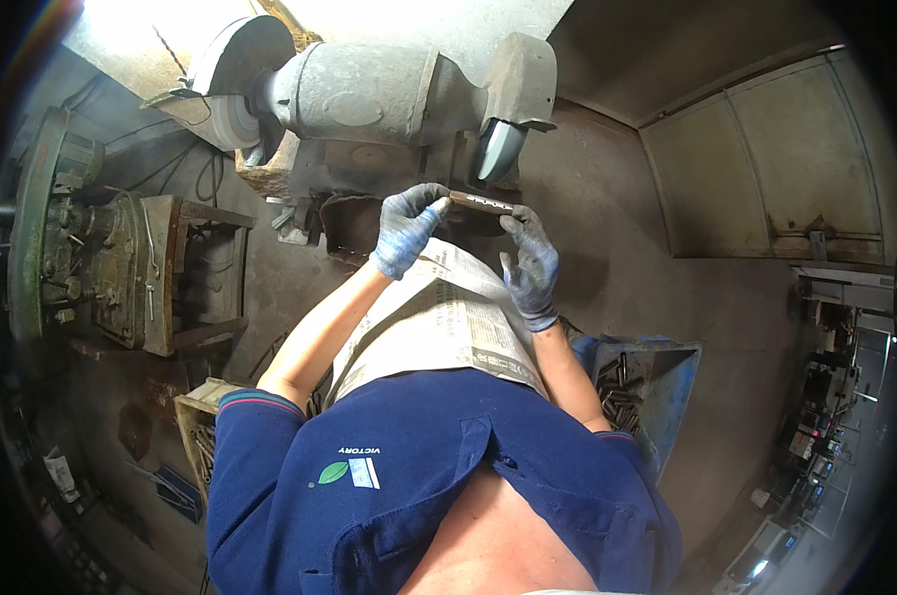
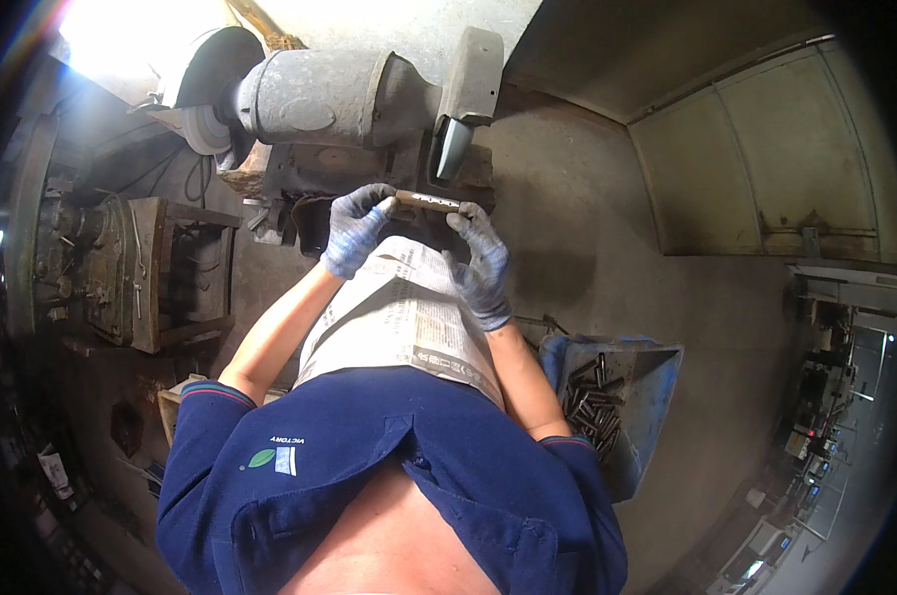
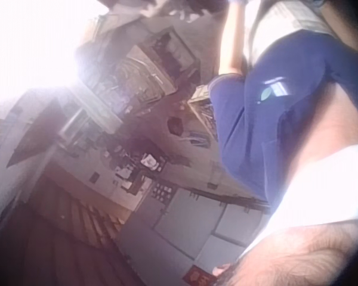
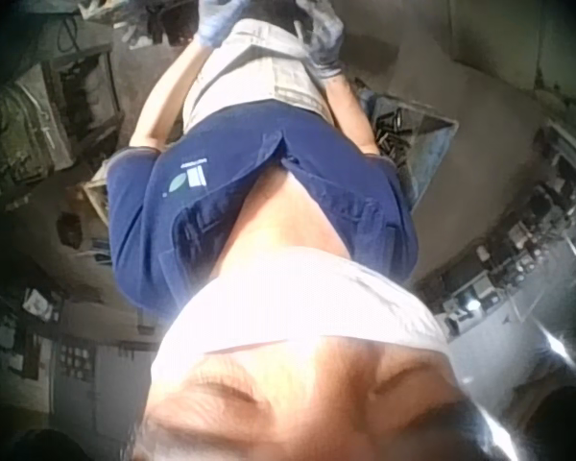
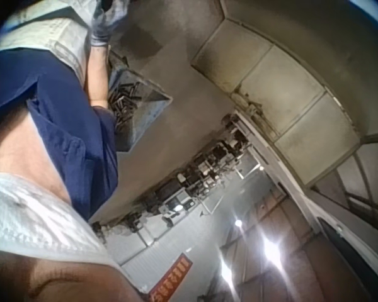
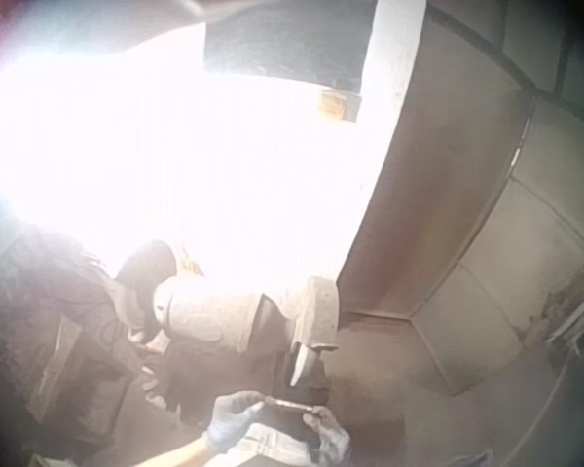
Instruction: The person holds small metal parts against a bench grinder to smooth their surfaces, picking them from one container and placing the finished parts into another blue bin.
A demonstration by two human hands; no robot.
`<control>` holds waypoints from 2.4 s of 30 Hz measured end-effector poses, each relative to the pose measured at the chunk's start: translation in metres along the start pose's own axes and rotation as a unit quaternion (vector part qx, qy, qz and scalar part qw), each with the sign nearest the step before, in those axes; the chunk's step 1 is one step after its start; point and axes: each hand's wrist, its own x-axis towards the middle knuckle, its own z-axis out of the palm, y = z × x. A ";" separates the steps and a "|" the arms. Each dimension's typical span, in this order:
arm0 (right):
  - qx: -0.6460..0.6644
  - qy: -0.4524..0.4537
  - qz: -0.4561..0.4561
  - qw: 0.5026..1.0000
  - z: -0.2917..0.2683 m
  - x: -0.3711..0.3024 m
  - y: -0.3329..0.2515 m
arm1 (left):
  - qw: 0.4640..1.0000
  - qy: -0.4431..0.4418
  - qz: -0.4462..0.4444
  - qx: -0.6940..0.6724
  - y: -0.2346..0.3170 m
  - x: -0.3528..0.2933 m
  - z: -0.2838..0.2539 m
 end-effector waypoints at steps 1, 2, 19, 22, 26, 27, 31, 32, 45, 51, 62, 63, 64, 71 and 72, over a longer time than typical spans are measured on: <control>0.019 -0.005 0.031 0.999 0.001 -0.001 0.005 | 0.999 0.003 -0.040 -0.017 0.003 0.003 0.001; 0.037 -0.010 0.062 0.997 0.001 -0.001 0.009 | 0.996 0.006 -0.081 -0.033 0.005 0.007 0.002; 0.375 0.043 0.327 0.867 0.006 0.004 0.085 | 0.961 0.064 -0.263 -0.051 -0.031 0.074 0.012; 0.387 0.047 0.312 0.866 0.019 0.006 0.085 | 0.961 0.081 -0.262 -0.042 -0.028 0.075 0.002; 0.414 0.055 0.305 0.856 0.036 0.005 0.081 | 0.962 0.085 -0.257 -0.032 -0.016 0.069 -0.008; 0.427 0.054 0.298 0.852 0.040 0.004 0.082 | 0.966 0.083 -0.243 -0.033 -0.015 0.069 -0.011; 0.331 0.008 0.290 0.898 0.045 0.001 0.078 | 0.982 0.029 -0.184 -0.035 -0.014 0.060 -0.027; 0.292 -0.002 0.262 0.920 0.044 -0.002 0.074 | 0.986 0.020 -0.162 -0.033 -0.015 0.054 -0.029; -0.056 0.049 0.051 0.996 -0.012 -0.039 -0.051 | 0.995 -0.100 -0.026 0.017 0.008 -0.027 0.008; -0.159 0.106 0.098 0.977 -0.052 -0.089 -0.074 | 0.974 -0.201 -0.067 0.080 -0.006 -0.032 0.032; -0.453 0.177 0.312 0.816 -0.173 -0.255 -0.076 | 0.963 -0.034 -0.145 0.225 -0.026 -0.056 -0.044; -0.408 0.160 0.272 0.856 -0.162 -0.231 -0.081 | 0.953 -0.065 -0.129 0.267 -0.028 -0.062 -0.055; -0.275 0.196 0.320 0.885 -0.153 -0.233 -0.068 | 0.952 -0.063 -0.148 0.259 -0.018 -0.068 -0.043; 0.019 -0.068 0.237 0.969 -0.036 -0.134 0.030 | 0.887 -0.021 -0.083 0.454 -0.009 -0.098 -0.080; -0.011 -0.116 0.201 0.973 -0.008 -0.133 0.017 | 0.861 -0.002 -0.071 0.503 0.009 -0.124 -0.108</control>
